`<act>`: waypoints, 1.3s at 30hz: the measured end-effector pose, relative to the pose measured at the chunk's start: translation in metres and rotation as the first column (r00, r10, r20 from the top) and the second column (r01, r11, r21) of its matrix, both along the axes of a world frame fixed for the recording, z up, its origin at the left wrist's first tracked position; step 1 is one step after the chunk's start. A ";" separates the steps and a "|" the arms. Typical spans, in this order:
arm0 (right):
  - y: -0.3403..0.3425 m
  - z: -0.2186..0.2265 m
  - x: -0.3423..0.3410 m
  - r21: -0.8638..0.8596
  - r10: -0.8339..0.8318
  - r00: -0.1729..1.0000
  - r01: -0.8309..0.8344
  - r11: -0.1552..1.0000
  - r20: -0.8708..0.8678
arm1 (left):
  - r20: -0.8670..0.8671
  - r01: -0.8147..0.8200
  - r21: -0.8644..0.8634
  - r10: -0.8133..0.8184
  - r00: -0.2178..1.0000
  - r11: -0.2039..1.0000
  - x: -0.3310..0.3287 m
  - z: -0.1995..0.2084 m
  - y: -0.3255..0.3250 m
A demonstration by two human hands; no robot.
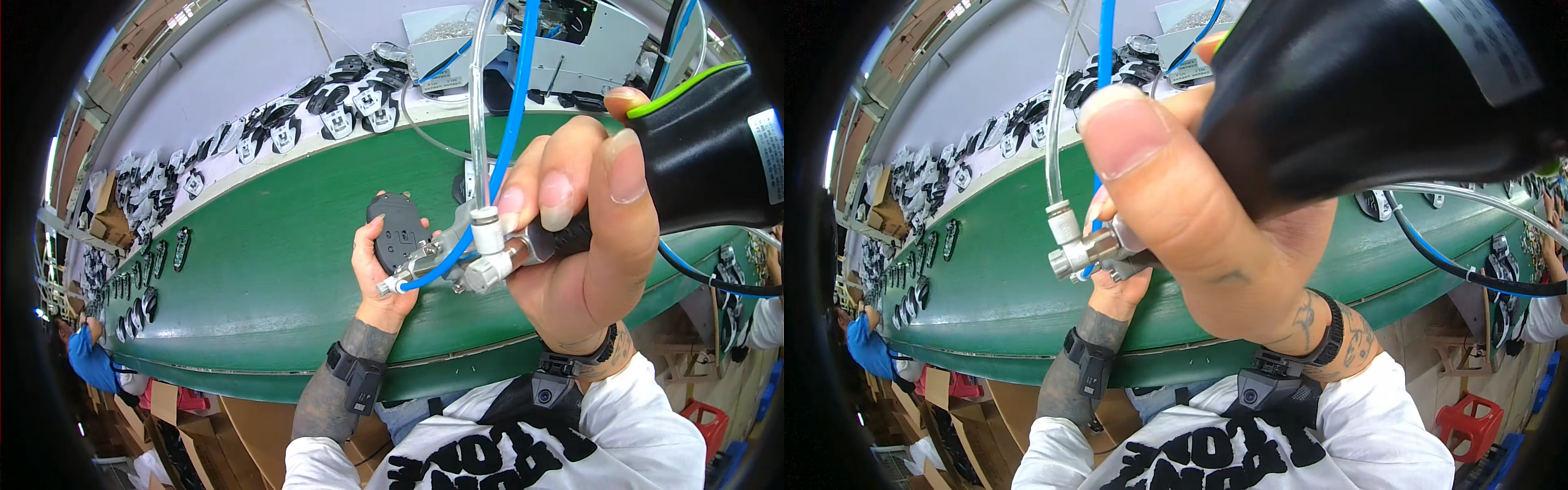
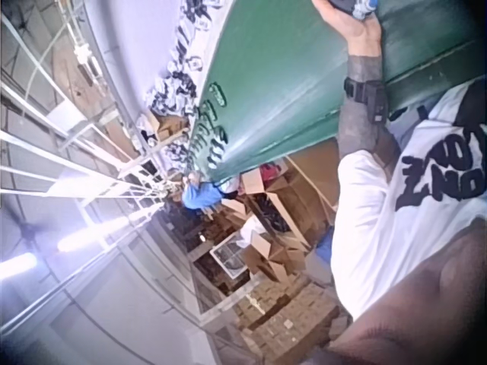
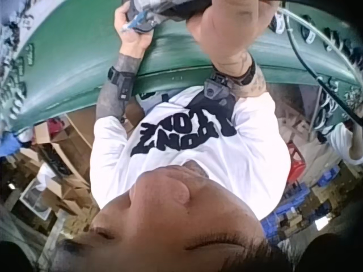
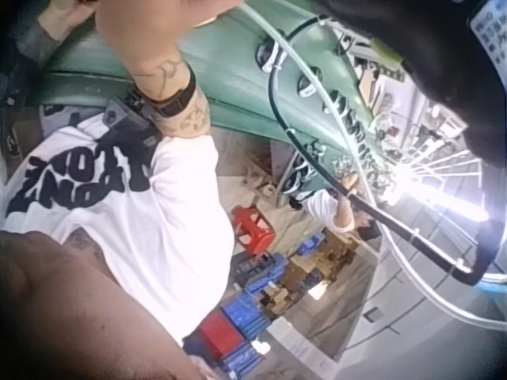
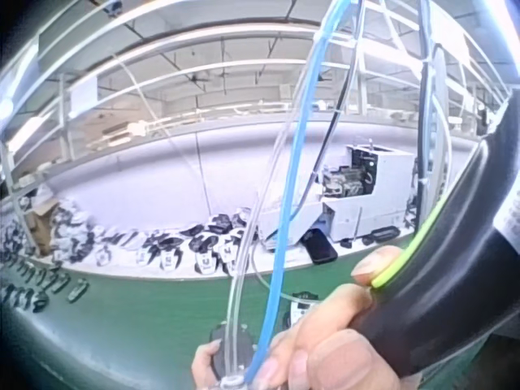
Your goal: Using an industrial air screwdriver to attach the bottom plate to computer mice on an assembly line.
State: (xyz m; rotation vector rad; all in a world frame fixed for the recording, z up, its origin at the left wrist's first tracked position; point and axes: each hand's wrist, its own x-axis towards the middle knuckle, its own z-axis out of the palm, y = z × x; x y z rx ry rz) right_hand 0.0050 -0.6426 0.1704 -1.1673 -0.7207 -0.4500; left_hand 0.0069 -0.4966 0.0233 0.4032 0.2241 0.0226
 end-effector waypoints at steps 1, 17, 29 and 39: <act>0.000 -0.001 0.000 -0.014 -0.009 1.000 0.008 1.000 -0.006 | 0.026 0.009 0.017 -0.010 1.000 1.000 0.001 0.001 0.000; -0.006 0.003 0.001 -0.066 0.029 0.999 -0.031 0.997 -0.036 | 0.076 -0.023 0.276 0.002 0.997 0.961 0.006 -0.001 -0.002; -0.059 -0.019 0.025 0.089 -0.006 0.994 0.015 0.996 -0.110 | 0.160 -0.166 0.884 -0.052 0.986 -0.437 0.015 -0.020 0.033; -0.095 -0.069 0.038 0.012 -0.699 0.697 0.707 0.707 0.161 | 0.210 -0.227 0.930 -0.091 0.974 -0.288 0.022 -0.016 0.021</act>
